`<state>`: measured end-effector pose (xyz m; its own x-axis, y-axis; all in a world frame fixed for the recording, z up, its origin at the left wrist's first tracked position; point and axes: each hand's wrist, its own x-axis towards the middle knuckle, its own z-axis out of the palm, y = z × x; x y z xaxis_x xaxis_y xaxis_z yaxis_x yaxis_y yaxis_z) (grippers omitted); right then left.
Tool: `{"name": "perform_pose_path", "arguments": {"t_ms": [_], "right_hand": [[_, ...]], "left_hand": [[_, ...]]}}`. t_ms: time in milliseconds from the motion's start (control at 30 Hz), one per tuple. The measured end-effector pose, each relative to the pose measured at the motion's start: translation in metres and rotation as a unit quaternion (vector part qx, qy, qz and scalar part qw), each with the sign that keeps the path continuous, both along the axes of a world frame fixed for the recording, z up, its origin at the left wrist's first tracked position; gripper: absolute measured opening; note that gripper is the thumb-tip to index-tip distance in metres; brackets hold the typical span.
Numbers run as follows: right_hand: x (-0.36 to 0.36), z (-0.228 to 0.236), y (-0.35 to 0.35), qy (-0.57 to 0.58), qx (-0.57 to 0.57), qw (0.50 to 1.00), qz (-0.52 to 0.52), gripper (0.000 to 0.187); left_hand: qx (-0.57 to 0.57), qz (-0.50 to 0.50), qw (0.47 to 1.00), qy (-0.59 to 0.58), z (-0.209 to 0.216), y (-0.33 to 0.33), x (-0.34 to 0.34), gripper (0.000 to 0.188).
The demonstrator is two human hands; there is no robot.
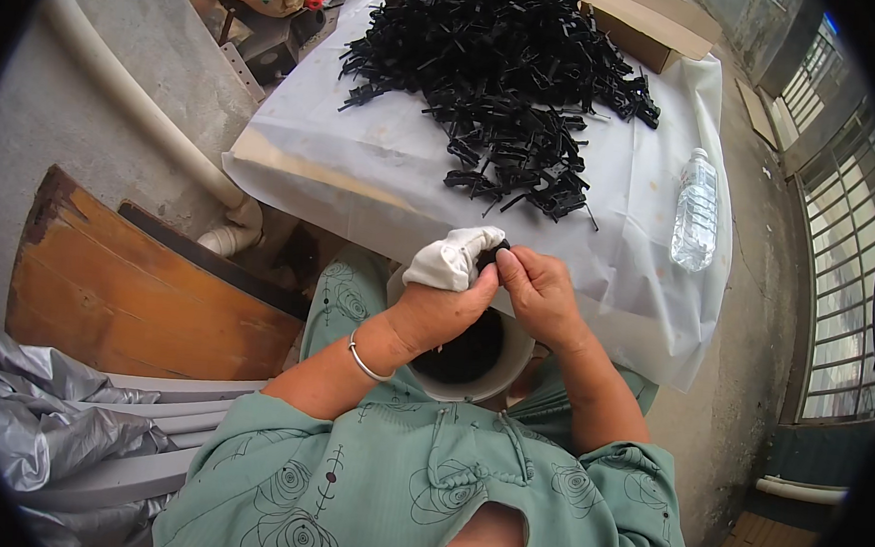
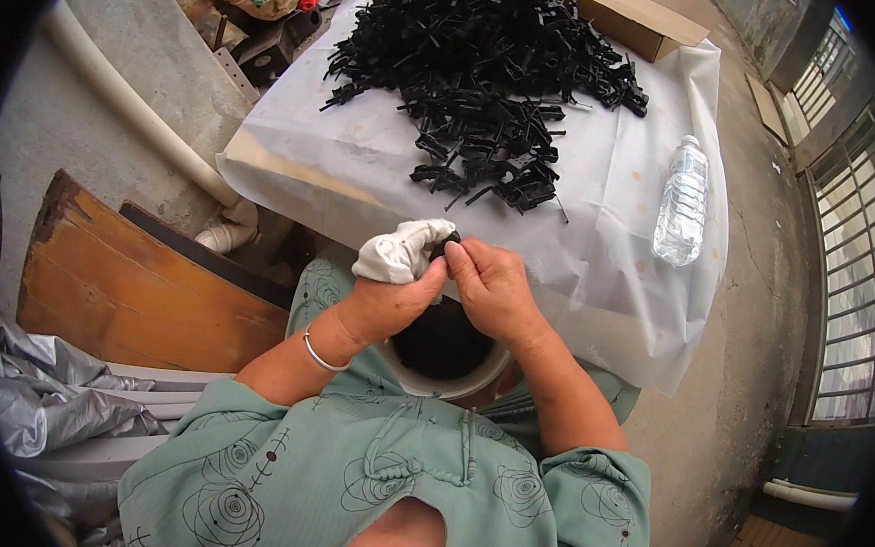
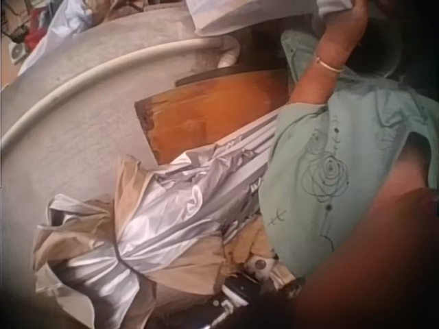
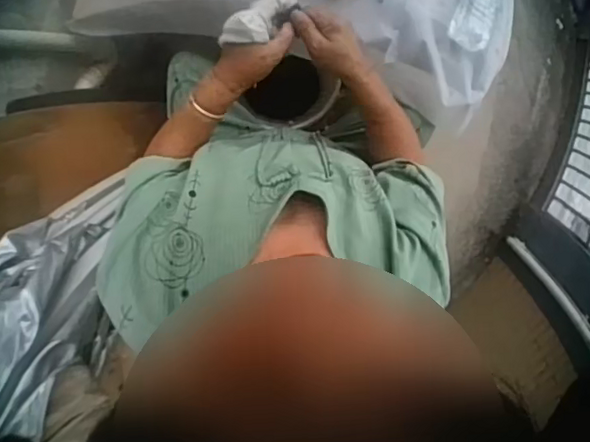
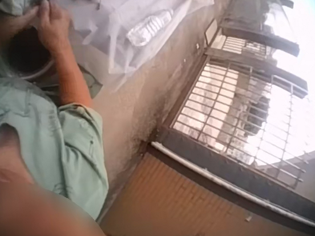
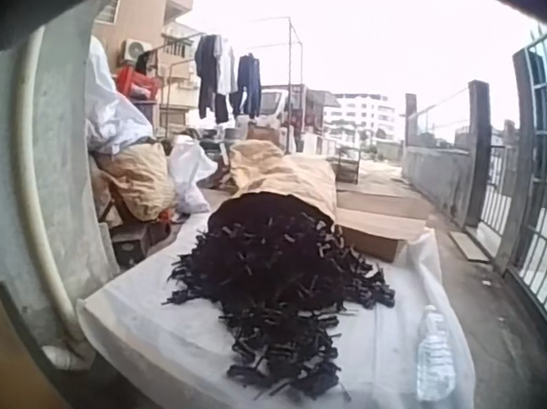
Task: Wiping and inspecting small black plastic parts with a cloth before placing them into a collection bucket.
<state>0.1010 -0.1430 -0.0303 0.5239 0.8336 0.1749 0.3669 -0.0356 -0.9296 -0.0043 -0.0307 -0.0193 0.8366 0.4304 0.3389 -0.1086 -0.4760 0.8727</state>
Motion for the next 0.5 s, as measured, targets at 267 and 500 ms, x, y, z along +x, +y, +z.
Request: {"name": "perform_pose_path", "arguments": {"t_ms": [267,500], "right_hand": [[-0.014,-0.013,0.011,0.135,0.072,0.988,-0.007,0.028],[-0.009,0.006,-0.001,0.084,0.057,0.995,0.019,0.027]], "left_hand": [[-0.003,0.015,1.0,-0.01,-0.002,0.002,-0.003,0.028],[-0.065,-0.029,0.997,0.02,0.012,-0.001,-0.006,0.028]]}}
